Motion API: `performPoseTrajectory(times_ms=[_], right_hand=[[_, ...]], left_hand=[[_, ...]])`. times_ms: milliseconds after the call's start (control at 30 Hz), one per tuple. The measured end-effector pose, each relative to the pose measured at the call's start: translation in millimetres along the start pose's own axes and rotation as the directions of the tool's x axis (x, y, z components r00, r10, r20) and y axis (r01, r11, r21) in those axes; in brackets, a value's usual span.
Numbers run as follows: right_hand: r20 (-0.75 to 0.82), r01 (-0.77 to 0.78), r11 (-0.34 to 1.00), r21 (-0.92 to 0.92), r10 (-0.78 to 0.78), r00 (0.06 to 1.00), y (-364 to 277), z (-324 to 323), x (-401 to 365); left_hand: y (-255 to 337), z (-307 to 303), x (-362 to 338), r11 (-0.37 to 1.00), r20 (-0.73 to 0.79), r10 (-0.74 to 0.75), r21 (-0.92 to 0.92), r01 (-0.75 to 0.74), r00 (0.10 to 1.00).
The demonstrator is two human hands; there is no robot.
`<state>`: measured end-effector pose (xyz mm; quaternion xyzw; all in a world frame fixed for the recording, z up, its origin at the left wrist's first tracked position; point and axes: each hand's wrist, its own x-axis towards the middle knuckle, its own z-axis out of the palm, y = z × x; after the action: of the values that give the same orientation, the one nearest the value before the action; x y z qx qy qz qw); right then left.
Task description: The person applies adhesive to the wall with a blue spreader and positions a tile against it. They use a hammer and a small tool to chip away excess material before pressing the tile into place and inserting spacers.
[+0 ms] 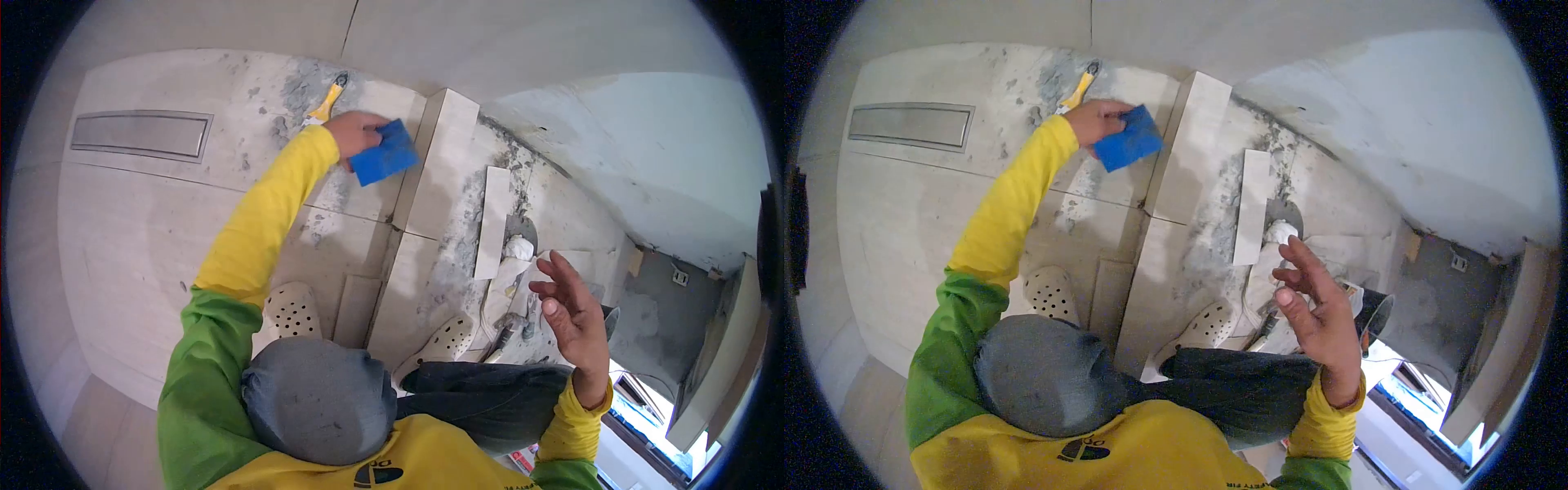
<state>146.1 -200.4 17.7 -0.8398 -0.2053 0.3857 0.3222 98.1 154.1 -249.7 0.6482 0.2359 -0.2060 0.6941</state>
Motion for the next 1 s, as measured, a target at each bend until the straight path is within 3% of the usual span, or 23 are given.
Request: performPoseTrajectory(times_ms=[33,100,133,200,267,400,533,600,633,700,833,900,933,1000], right_hand=[[0.017,-0.015,1.0,-0.014,0.015,1.0,0,-1,1],[0.001,0.0,1.0,-0.011,0.0,1.0,5,0,6],[-0.02,0.02,1.0,-0.009,-0.02,1.0,7,-1,8],[-0.017,0.028,1.0,0.007,-0.027,0.999,8,-1,11],[-0.016,0.026,0.999,0.024,-0.025,1.0,10,-2,11],[-0.004,0.029,0.999,-0.015,-0.029,1.0,9,-3,16],[-0.006,0.045,0.999,-0.025,-0.045,0.999,3,-1,16],[-0.005,0.051,0.998,-0.027,-0.051,0.999,1,1,14],[-0.001,0.058,0.998,-0.027,-0.058,0.998,0,2,13],[0.019,0.051,0.998,-0.032,-0.051,0.999,-3,1,10],[0.016,0.026,0.999,-0.024,-0.026,1.0,-3,-1,-3],[-0.023,0.049,0.998,-0.026,-0.05,0.998,-2,-1,-5],[-0.06,0.064,0.998,-0.029,-0.065,0.996,-1,-1,-7],[-0.063,0.074,0.997,-0.037,-0.076,0.995,-2,0,-9]], left_hand=[[3,8,3,1.0,0.001,-0.005,-0.003,0.005,1.0],[3,27,6,0.995,-0.304,0.047,0.103,-0.016,0.952],[-4,34,8,0.995,-0.301,0.044,0.102,-0.013,0.953],[-29,56,17,0.851,-0.019,-0.009,0.525,0.017,1.0],[-59,84,12,0.789,0.024,0.032,0.613,-0.04,0.999],[-80,102,-5,0.773,0.046,0.031,0.632,-0.053,0.998],[-113,109,-5,0.736,0.063,0.124,0.663,-0.134,0.99],[-140,114,-4,0.837,0.121,0.093,0.527,-0.143,0.988],[-126,108,-15,0.837,0.117,0.094,0.529,-0.142,0.989],[-97,93,-38,0.939,0.282,-0.144,0.342,0.041,0.949],[-85,40,-50,0.983,0.282,-0.121,0.171,0.074,0.952],[-78,20,-53,0.986,0.244,-0.084,-0.119,0.116,0.966],[-72,16,-53,0.987,0.242,-0.08,-0.115,0.11,0.967],[-59,9,-53,0.855,0.183,0.066,-0.517,0.039,0.981]])
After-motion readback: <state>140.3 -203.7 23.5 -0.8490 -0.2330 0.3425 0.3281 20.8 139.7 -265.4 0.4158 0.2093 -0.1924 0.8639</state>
